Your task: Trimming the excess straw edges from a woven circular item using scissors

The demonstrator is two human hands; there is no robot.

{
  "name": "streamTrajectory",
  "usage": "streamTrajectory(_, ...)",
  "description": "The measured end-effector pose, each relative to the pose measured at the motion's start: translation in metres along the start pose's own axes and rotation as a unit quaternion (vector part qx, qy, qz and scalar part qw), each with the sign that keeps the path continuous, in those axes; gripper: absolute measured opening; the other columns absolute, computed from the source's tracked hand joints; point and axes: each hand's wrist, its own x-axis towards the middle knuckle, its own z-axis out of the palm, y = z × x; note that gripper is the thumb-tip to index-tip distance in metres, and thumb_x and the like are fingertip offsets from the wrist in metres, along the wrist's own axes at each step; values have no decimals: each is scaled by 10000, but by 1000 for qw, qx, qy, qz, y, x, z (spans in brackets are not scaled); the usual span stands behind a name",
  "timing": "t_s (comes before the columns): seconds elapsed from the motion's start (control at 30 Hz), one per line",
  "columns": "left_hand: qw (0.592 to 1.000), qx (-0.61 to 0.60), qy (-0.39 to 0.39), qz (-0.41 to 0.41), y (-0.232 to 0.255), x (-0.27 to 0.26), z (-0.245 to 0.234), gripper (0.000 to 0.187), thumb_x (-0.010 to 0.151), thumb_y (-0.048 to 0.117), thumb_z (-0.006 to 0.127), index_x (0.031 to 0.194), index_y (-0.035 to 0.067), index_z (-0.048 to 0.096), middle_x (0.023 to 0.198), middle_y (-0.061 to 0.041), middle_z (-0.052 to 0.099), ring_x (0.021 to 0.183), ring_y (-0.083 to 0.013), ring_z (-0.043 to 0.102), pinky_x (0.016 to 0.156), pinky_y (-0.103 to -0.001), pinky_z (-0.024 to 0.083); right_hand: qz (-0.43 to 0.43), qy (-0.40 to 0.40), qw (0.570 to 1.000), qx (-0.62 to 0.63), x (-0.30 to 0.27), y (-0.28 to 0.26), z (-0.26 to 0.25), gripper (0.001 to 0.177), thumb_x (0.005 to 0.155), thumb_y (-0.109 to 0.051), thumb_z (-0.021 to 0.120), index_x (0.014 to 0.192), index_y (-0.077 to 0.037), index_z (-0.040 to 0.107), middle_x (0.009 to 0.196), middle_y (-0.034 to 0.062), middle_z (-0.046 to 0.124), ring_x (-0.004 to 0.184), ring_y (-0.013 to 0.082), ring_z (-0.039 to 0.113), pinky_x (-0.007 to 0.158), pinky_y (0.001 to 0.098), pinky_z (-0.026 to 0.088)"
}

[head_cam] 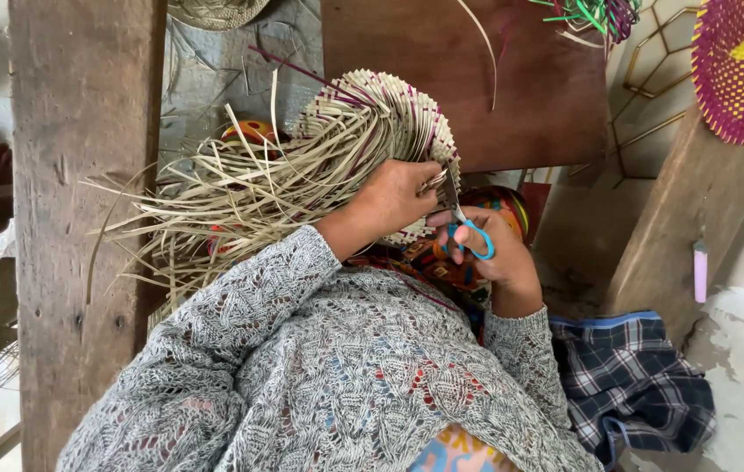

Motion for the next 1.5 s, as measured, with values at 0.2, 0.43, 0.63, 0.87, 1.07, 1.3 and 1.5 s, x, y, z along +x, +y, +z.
streamTrajectory(0.2,1000,-8,-10,-4,-14,4,9,274,906,118,618,1157,155,723,549,-94,616,491,-256,613,490,-395,513,-7,27,1000,-12,-1,-8,6,567,884,-430,750,1120,83,699,739,173,688,449,143,591,382,249,351)
streamTrajectory(0.43,1000,-3,-13,-5,-16,7,10,306,914,110,619,1203,134,716,556,-126,628,503,-307,630,474,-433,498,-12,44,999,-21,-5,-11,10,488,894,-370,756,1085,77,721,688,158,674,418,139,575,369,241,346)
streamTrajectory(0.63,1000,-9,-12,-6,-23,9,13,345,919,96,615,1250,124,707,617,-136,674,538,-290,654,508,-412,543,-23,82,996,33,1,0,14,458,867,-375,788,995,61,727,589,66,581,355,95,498,361,214,373)
streamTrajectory(0.87,999,-47,4,-15,-11,3,7,220,908,88,619,1106,93,712,654,-160,675,582,-343,672,518,-456,524,-26,83,996,5,0,-8,15,380,847,-314,815,928,46,725,484,43,514,322,73,468,346,200,359)
streamTrajectory(1.07,992,-106,30,-67,-2,1,-2,48,824,173,691,852,135,681,616,-95,628,559,-228,621,532,-388,505,-28,59,996,-56,-1,-16,13,278,850,-216,815,892,42,723,427,66,522,333,87,491,365,206,388)
streamTrajectory(1.3,954,-283,50,-84,57,10,-29,84,814,147,709,897,144,720,643,-34,663,598,-104,608,553,-300,512,-130,247,960,-26,-12,-86,41,391,801,-236,878,978,24,645,632,107,629,491,132,650,463,217,534)
streamTrajectory(1.5,945,-314,93,-11,99,20,-30,79,884,126,742,957,113,715,642,-33,691,629,-61,657,567,-221,540,-214,200,956,-5,25,-21,15,629,637,-339,1006,1005,-44,590,841,90,619,728,153,629,647,294,511)
